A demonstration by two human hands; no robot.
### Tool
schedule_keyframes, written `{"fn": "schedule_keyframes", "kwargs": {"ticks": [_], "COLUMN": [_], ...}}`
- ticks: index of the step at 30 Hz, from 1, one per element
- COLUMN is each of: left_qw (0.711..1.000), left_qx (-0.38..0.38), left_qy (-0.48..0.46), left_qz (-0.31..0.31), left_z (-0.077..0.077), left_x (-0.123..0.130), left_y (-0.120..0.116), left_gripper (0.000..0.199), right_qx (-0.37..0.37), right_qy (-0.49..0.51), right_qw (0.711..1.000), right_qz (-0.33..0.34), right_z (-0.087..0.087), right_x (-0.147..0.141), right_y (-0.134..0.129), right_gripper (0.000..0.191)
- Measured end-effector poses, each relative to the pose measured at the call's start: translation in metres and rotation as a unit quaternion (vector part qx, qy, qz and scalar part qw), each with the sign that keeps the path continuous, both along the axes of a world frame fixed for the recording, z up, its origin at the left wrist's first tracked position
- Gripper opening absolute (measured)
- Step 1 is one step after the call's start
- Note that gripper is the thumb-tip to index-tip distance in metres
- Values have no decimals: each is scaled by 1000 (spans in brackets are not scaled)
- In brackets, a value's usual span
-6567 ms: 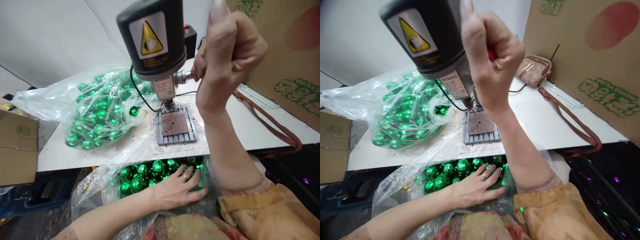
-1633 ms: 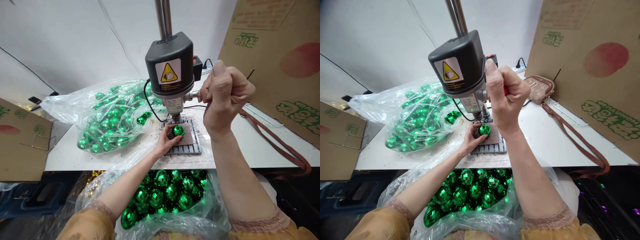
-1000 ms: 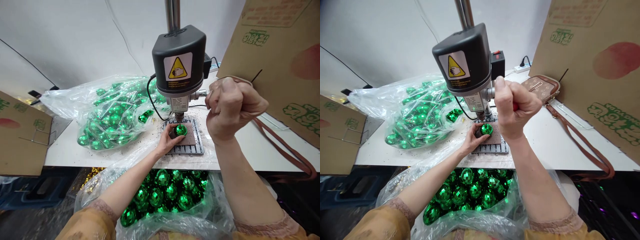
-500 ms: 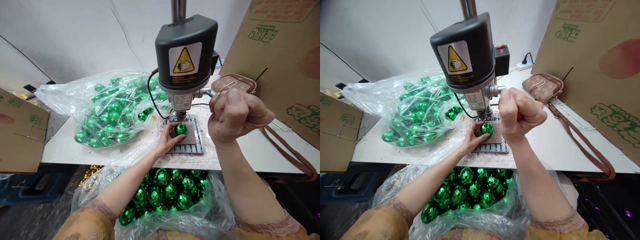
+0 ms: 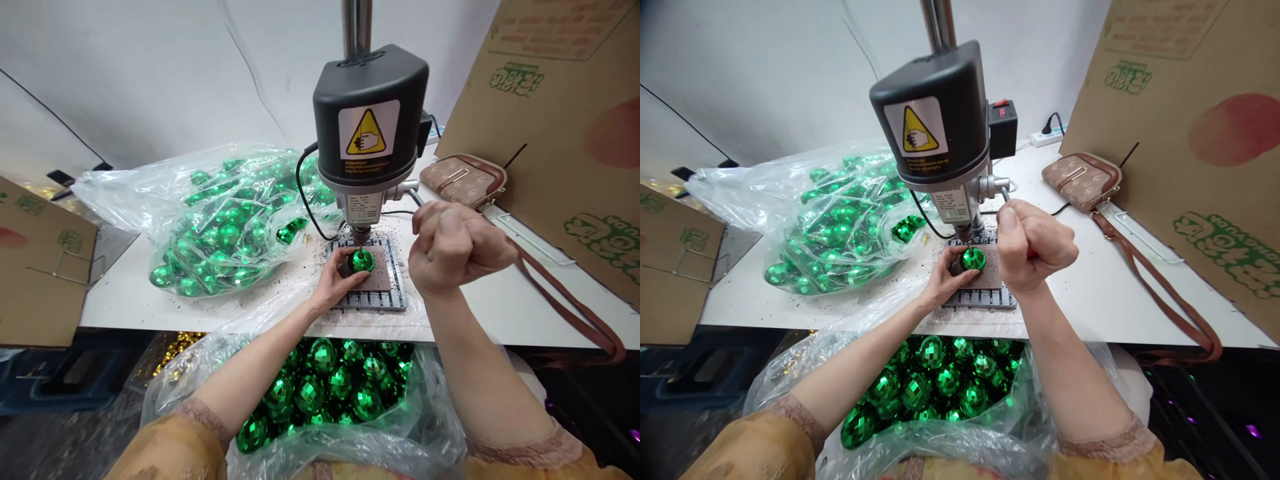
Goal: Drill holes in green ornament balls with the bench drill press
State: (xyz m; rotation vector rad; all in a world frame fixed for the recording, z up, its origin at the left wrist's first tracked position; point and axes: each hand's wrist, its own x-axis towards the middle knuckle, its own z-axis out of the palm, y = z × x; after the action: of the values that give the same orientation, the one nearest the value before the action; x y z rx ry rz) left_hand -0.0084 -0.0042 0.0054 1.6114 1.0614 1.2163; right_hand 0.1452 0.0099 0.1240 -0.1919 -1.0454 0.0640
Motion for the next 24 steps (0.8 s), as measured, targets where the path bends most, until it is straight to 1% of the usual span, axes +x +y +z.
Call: {"fn": "schedule_keyframes", "kwargs": {"ticks": [2,4,7,9,11,12,13,14,15,16,18,20,21,22,23,24], "left_qw": [1000,1000,1000,999,997,994,991,986,976,960,908,849,827,813,808,811], "left_qx": [-2,-7,-9,1,20,28,35,41,48,54,64,63,63,68,76,86], "left_qy": [-1,-6,1,13,40,68,107,156,211,268,375,454,479,493,498,494], "left_qz": [3,4,17,40,70,75,67,41,-1,-57,-177,-264,-288,-301,-305,-301], "left_z": [1,1,4,9,17,23,28,33,38,43,48,48,48,47,46,46], "left_x": [1,2,3,2,-1,-3,-6,-9,-13,-16,-22,-26,-27,-28,-28,-29], "left_y": [0,0,0,-3,-13,-20,-30,-41,-53,-66,-92,-115,-124,-131,-134,-134], "left_gripper": [52,52,50,47,42,41,39,38,38,38,38,41,42,45,47,48], "right_qx": [-8,-27,-94,-123,-115,-109,-103,-98,-93,-92,-89,-86,-86,-87,-88,-93], "right_qy": [0,17,46,33,23,19,18,14,10,6,2,0,2,5,8,9], "right_qw": [1000,999,994,992,993,993,994,994,995,995,996,996,996,996,996,995], "right_qz": [1,-6,-15,2,29,39,44,43,40,35,24,23,25,27,29,30], "right_z": [0,7,33,52,66,70,72,73,72,71,69,68,67,66,66,66], "right_x": [-1,-2,-2,-2,0,0,0,1,1,1,1,2,2,2,2,3], "right_y": [-2,-2,4,10,15,17,18,19,19,19,19,19,20,20,19,19], "right_gripper": [56,54,49,43,42,42,42,42,42,41,41,41,41,41,42,41]}}
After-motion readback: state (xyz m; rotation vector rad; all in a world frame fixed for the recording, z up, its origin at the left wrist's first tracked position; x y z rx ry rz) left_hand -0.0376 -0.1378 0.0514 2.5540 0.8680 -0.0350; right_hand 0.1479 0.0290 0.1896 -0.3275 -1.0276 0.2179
